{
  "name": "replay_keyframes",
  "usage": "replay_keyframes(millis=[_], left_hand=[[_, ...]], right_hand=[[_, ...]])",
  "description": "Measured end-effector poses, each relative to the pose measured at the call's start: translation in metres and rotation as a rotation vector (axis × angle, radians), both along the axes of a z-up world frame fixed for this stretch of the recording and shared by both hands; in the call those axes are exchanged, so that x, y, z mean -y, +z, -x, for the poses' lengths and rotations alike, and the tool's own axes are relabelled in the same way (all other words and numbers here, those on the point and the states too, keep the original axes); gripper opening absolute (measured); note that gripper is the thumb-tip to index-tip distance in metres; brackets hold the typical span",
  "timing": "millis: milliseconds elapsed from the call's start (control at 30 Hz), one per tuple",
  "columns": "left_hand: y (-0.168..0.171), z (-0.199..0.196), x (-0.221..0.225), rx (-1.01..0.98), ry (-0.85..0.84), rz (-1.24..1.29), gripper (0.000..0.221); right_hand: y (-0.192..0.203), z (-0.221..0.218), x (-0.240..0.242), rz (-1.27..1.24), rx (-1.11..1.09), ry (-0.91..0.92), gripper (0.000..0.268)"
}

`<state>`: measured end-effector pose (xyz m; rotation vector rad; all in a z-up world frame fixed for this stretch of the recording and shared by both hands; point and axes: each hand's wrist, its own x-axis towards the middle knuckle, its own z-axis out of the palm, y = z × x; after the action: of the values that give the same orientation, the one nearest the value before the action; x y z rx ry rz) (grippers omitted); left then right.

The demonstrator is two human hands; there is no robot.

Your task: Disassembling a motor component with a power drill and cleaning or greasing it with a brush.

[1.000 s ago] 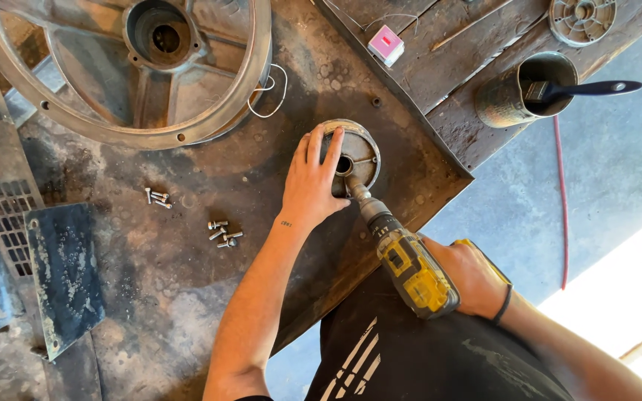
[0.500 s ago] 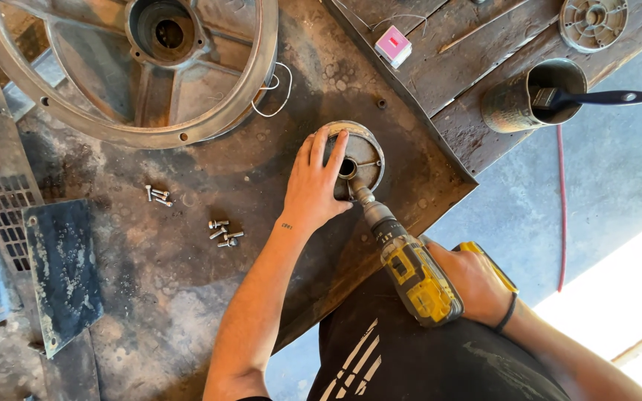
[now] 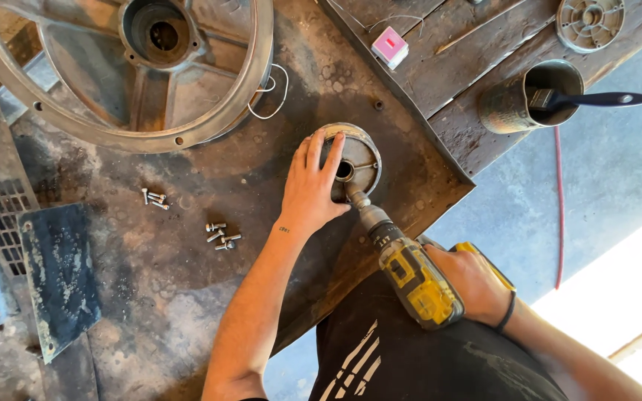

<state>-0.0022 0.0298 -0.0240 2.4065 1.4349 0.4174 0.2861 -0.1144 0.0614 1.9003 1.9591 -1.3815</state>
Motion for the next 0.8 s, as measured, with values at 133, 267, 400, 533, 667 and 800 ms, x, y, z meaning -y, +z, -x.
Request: replay_keyframes(millis=[133, 267, 400, 533, 667, 800], left_hand=[[-0.002, 0.000, 0.003, -0.010, 0.034, -0.027, 0.147], [-0.001, -0.005, 0.012, 0.011, 0.079, -0.062, 0.142], [0.000, -0.012, 0.025, -0.043, 0.215, -0.185, 0.139], [0.006, -0.023, 0.036, -0.049, 0.282, -0.200, 0.137], [0.006, -0.027, 0.044, -0.061, 0.378, -0.236, 0.133], [0.017, -0.023, 0.057, -0.112, 0.430, -0.133, 0.136]], right_hand=[[0.018, 0.009, -0.006, -0.045, -0.028, -0.030, 0.041], [0.005, -0.003, 0.005, -0.068, 0.027, -0.021, 0.048], [0.040, 0.009, -0.002, -0.045, 0.020, -0.063, 0.044], [-0.005, -0.013, 0.014, -0.105, 0.051, 0.037, 0.042], [0.011, -0.007, 0.009, -0.098, 0.008, 0.056, 0.041], [0.009, -0.007, 0.010, -0.089, -0.050, 0.042, 0.043]])
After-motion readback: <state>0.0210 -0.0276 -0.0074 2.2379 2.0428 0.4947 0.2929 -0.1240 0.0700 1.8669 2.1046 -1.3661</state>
